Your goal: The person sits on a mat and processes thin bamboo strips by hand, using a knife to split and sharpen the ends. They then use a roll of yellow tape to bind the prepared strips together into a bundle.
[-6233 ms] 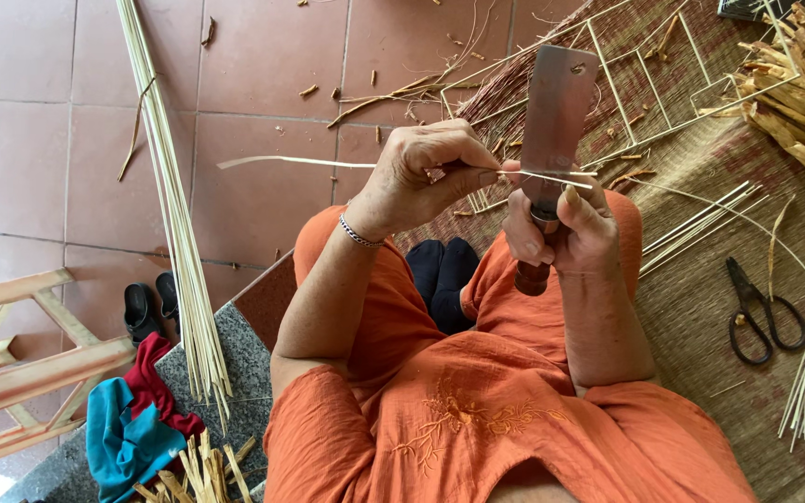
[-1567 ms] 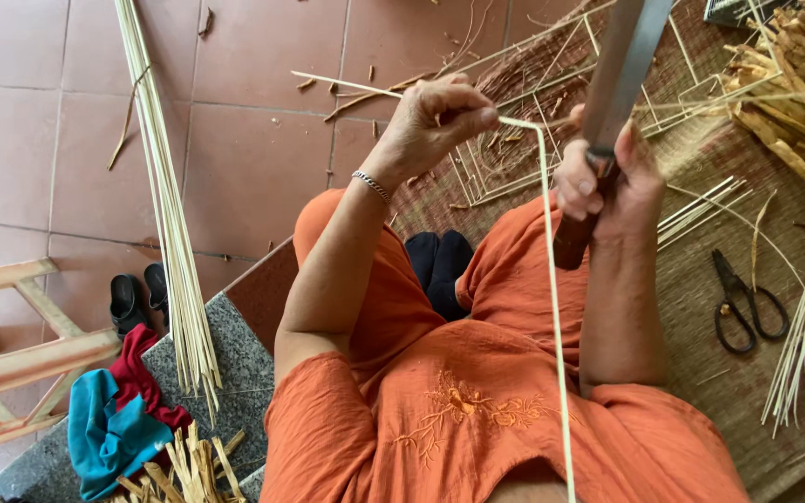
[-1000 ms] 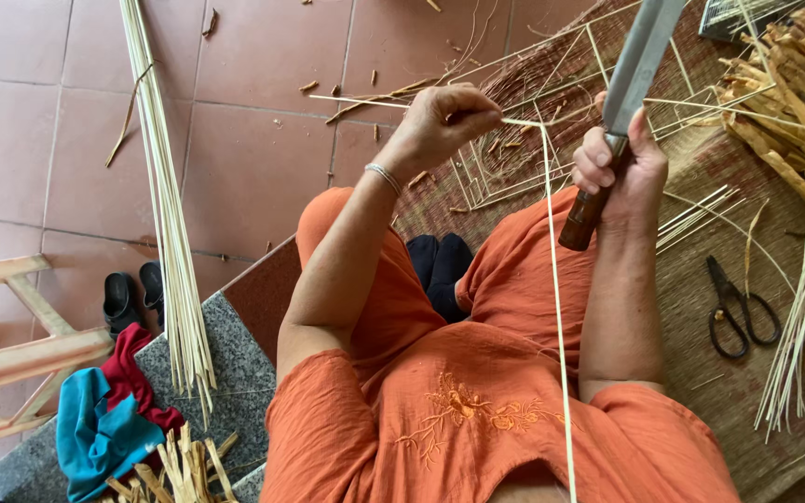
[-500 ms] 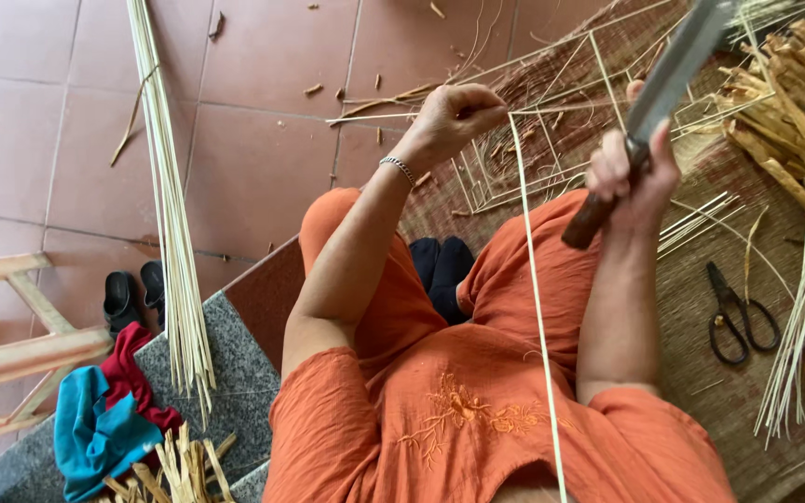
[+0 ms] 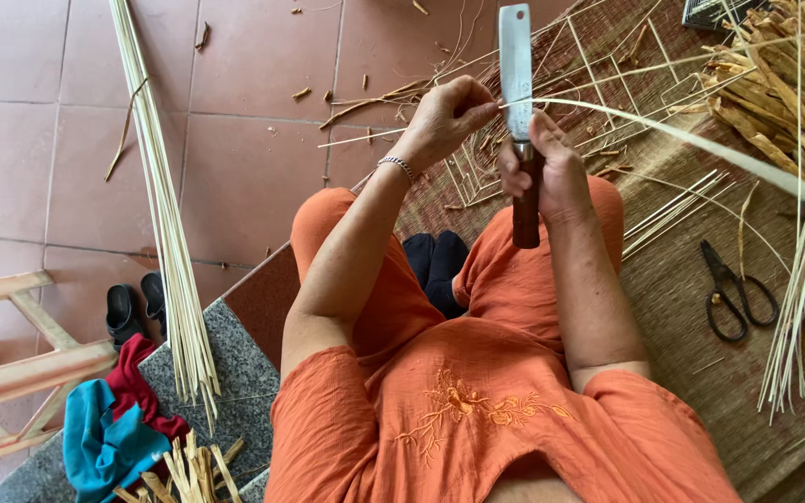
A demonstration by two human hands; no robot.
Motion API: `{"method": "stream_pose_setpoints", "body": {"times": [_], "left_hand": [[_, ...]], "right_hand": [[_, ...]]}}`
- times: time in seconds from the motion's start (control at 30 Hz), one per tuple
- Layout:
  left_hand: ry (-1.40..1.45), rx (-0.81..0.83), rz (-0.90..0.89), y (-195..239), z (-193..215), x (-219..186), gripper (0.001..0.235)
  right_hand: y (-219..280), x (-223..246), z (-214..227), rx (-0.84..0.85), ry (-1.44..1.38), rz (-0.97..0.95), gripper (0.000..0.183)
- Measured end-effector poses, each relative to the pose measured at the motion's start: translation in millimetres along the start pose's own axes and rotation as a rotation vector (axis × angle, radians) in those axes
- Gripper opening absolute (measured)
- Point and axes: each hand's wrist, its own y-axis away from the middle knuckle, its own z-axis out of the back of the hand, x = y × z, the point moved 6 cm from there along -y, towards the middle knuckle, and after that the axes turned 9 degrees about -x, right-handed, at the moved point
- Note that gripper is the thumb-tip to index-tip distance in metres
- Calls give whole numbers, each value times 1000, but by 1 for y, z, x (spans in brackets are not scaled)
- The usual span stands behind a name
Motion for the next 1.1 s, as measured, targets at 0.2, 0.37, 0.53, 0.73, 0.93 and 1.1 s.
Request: {"method": "stream_pose_setpoints", "body": {"times": [0.2,0.37,0.53,0.73,0.93,1.1], "left_hand": [[-524,-566,-646,18,17,-49,33],[121,-6,190,16,-12,-18,57],[294,43,383,34,-11,-32,53],[496,-94,368,40,-12,-22,28],[392,-196,257,33,-18,-10,21],[336,-162,265,27,-13,-24,23]], "right_hand": [[-17,7,18,27,1,227,26],[-26,6,17,-152,504,472,31],[-26,33,-22,66,936,1242,36],[-45,30,-17,16,1435,1246,49],[-62,41,7,111,1415,1210,36],[-70,53,12,134,1457,1242,39]]}}
